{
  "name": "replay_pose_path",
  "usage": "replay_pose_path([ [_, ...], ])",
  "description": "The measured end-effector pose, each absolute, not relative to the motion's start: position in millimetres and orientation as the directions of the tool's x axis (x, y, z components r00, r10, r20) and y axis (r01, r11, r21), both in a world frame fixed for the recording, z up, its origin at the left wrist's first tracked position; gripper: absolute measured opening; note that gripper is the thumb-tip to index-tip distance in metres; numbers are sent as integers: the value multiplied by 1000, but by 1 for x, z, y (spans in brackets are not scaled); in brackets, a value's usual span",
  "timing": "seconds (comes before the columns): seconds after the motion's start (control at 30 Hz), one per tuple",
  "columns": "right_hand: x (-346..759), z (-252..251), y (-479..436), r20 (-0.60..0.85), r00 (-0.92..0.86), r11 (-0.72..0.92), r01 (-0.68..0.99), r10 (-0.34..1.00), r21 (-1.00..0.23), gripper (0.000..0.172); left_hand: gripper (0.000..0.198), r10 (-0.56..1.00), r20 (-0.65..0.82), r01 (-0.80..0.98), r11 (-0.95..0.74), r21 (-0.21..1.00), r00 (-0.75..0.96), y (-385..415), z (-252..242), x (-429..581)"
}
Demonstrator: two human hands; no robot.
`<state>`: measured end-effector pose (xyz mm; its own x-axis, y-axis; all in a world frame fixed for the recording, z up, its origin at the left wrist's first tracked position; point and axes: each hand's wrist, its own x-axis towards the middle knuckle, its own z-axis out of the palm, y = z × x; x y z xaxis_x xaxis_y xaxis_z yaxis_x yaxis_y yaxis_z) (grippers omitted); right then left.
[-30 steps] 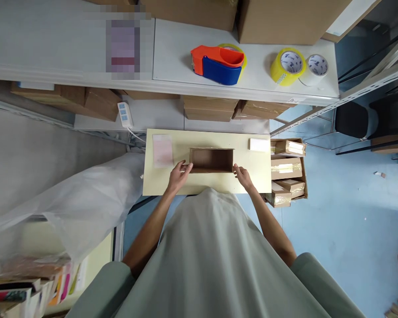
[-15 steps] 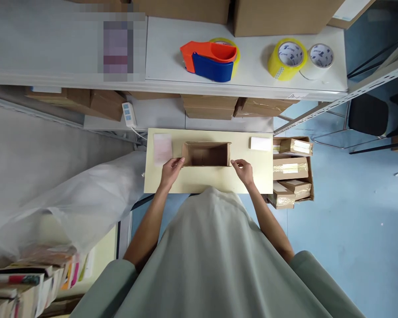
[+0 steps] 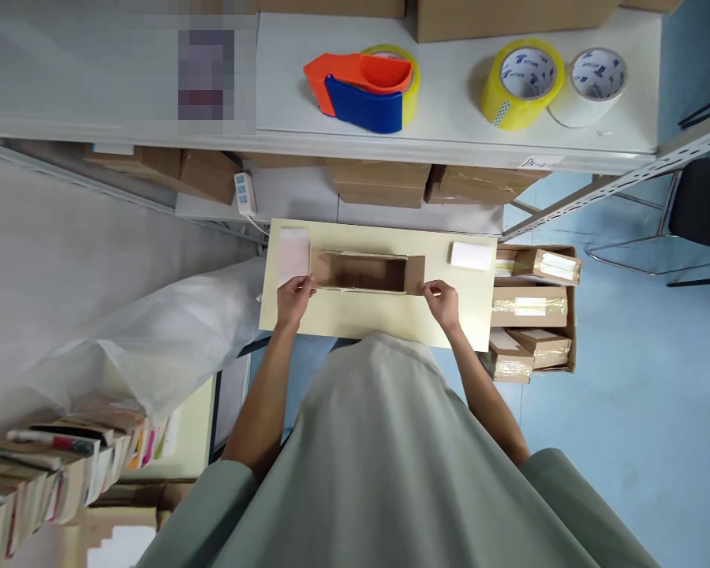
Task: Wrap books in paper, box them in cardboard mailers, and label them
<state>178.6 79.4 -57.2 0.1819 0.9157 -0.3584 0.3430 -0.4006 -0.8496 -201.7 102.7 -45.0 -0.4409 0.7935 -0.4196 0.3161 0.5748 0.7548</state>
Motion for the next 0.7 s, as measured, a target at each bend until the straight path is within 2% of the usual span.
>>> replay_pose_path([
  [0.17, 189, -84, 75, -478, 152, -501, 272, 865, -822, 60, 30, 731, -469, 293, 649, 702, -496, 104, -60, -208],
  [0.3, 183, -94, 72, -519, 155, -541, 224, 841, -811, 70, 40, 698, -539, 233, 688, 687, -473, 104, -70, -206],
  [0.43, 179, -88, 68, -515, 208, -552, 204, 832, -809, 73, 49, 702, -577, 192, 689, 698, -418, 104, -74, -208],
  [0.53, 175, -73, 66, -463, 308, -533, 206, 831, -821, 71, 57, 745, -564, 191, 649, 737, -357, 104, -74, -217],
  [0.7, 157, -28, 72, -226, 483, -416, 334, 846, -846, 59, 62, 815, -536, 174, 573, 801, -218, 108, -73, -242],
])
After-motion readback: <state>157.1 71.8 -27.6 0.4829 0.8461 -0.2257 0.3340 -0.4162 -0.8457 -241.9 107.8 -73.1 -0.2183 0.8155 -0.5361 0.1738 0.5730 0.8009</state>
